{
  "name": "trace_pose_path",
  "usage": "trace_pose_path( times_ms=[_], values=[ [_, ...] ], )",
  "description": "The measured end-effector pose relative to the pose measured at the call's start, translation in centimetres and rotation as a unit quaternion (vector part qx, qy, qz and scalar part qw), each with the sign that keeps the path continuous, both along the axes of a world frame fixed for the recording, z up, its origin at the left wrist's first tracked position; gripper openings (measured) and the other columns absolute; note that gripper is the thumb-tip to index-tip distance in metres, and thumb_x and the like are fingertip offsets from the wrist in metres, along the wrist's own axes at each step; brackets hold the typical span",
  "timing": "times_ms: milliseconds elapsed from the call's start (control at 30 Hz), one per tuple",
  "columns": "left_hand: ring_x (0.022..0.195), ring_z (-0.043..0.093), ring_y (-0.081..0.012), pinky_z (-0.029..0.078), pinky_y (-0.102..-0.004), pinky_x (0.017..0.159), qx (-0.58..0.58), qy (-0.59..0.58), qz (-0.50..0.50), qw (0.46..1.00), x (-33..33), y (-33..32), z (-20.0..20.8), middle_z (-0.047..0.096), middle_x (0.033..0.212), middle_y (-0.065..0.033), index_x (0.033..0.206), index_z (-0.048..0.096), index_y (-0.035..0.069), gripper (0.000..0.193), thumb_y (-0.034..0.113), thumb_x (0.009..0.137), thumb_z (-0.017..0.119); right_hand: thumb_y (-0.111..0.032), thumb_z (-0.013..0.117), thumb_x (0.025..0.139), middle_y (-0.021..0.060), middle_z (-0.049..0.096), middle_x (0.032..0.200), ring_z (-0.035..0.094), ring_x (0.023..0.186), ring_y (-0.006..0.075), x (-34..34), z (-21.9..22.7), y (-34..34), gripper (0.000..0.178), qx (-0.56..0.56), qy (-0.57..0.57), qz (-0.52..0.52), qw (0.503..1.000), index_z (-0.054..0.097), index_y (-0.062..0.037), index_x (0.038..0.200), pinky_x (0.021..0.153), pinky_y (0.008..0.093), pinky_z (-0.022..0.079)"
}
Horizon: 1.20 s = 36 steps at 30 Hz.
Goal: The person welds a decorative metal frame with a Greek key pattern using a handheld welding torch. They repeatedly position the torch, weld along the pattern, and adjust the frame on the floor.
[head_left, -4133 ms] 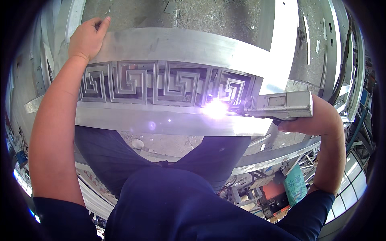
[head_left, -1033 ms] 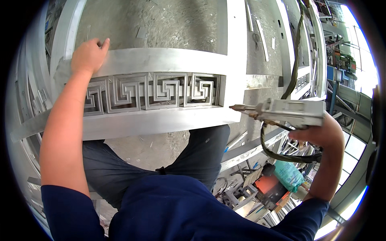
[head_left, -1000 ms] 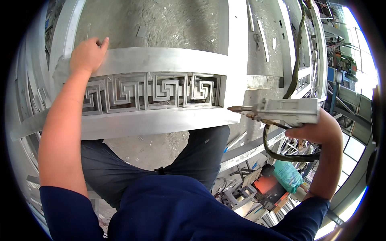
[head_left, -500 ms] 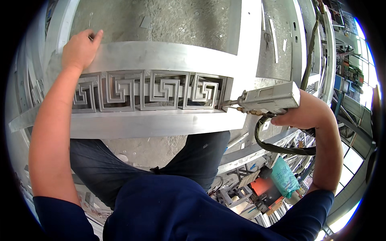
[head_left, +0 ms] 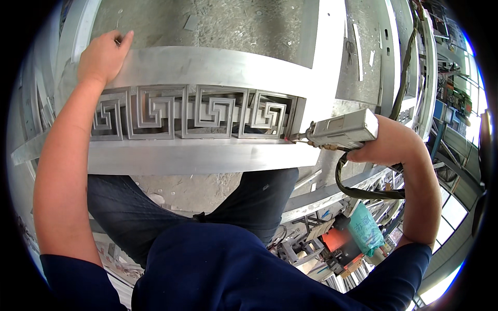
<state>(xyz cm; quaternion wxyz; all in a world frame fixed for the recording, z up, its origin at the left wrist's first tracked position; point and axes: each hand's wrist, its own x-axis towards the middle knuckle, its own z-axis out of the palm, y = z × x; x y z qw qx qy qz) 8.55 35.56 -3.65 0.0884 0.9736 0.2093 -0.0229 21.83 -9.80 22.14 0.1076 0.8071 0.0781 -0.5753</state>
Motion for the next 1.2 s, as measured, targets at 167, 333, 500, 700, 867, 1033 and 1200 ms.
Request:
trace_pose_path(
  times_ms=[167, 333, 500, 700, 867, 1033, 1200],
  values=[
    [0.089, 0.068, -0.0358, 0.054, -0.0453, 0.077, -0.013, 0.008, -0.012, 1.0, 0.0, 1.0, -1.3, 0.074, 0.092, -0.0117, 0.098, 0.074, 0.01, 0.053, 0.056, 0.099, 0.047, -0.017, 0.086, 0.07, 0.0139, 0.075, 0.111, 0.071, 0.1, 0.0251, -0.2, -0.2, 0.6, 0.059, -0.002, -0.005, -0.004, 1.0, 0.067, -0.0053, 0.125, 0.093, 0.0348, 0.053],
    [0.089, 0.068, -0.0356, 0.054, -0.0452, 0.077, -0.02, 0.013, -0.018, 1.0, 0.0, 1.2, -1.6, 0.074, 0.092, -0.0114, 0.099, 0.074, 0.01, 0.052, 0.055, 0.099, 0.047, -0.017, 0.086, 0.07, 0.0138, 0.074, 0.111, 0.071, 0.101, 0.0253, -0.4, -0.4, 0.5, 0.061, 0.001, -0.008, -0.001, 1.0, 0.066, -0.0058, 0.126, 0.094, 0.0347, 0.053],
    [0.105, 0.067, -0.0301, 0.053, -0.0433, 0.089, 0.005, 0.011, -0.101, 0.995, -0.9, 2.1, -2.3, 0.072, 0.114, -0.01, 0.12, 0.069, 0.011, 0.046, 0.049, 0.101, 0.051, -0.017, 0.086, 0.069, 0.0136, 0.074, 0.112, 0.071, 0.102, 0.0256, -0.4, -0.3, 1.1, 0.062, -0.011, -0.01, -0.003, 1.0, 0.065, -0.006, 0.127, 0.095, 0.0348, 0.053],
    [0.091, 0.068, -0.0361, 0.053, -0.0431, 0.079, -0.026, -0.032, -0.045, 0.998, -0.1, -1.8, 2.4, 0.074, 0.095, -0.0136, 0.102, 0.072, 0.007, 0.053, 0.055, 0.1, 0.05, -0.02, 0.08, 0.073, 0.0171, 0.075, 0.106, 0.072, 0.094, 0.0311, -0.8, -0.6, -0.1, 0.052, 0.039, -0.02, 0.011, 0.999, 0.07, -0.0065, 0.122, 0.088, 0.0369, 0.055],
    [0.09, 0.068, -0.0357, 0.053, -0.044, 0.078, -0.019, -0.033, -0.044, 0.998, -0.4, -1.9, 2.8, 0.074, 0.096, -0.0119, 0.101, 0.073, 0.009, 0.053, 0.057, 0.099, 0.049, -0.019, 0.08, 0.074, 0.0169, 0.075, 0.105, 0.072, 0.093, 0.0303, -0.5, -0.5, 0.8, 0.05, 0.014, -0.011, 0.008, 1.0, 0.069, -0.0061, 0.121, 0.087, 0.0369, 0.056],
    [0.091, 0.068, -0.0355, 0.053, -0.0441, 0.078, -0.028, -0.038, -0.036, 0.998, -0.4, -1.5, 2.0, 0.074, 0.096, -0.0118, 0.102, 0.073, 0.009, 0.053, 0.057, 0.099, 0.05, -0.017, 0.082, 0.072, 0.0158, 0.075, 0.106, 0.072, 0.095, 0.0284, -0.6, -0.3, 1.5, 0.052, 0.002, -0.013, 0.005, 1.0, 0.069, -0.0058, 0.122, 0.088, 0.0358, 0.055],
    [0.092, 0.068, -0.0354, 0.053, -0.0437, 0.079, -0.022, -0.018, -0.037, 0.999, -0.2, -1.7, 2.5, 0.074, 0.098, -0.0116, 0.103, 0.073, 0.01, 0.053, 0.057, 0.099, 0.05, -0.018, 0.087, 0.068, 0.0136, 0.075, 0.109, 0.072, 0.097, 0.0255, -0.6, -0.2, 1.3, 0.06, -0.011, -0.015, -0.018, 1.0, 0.068, -0.0058, 0.124, 0.091, 0.0345, 0.055]
  ],
)
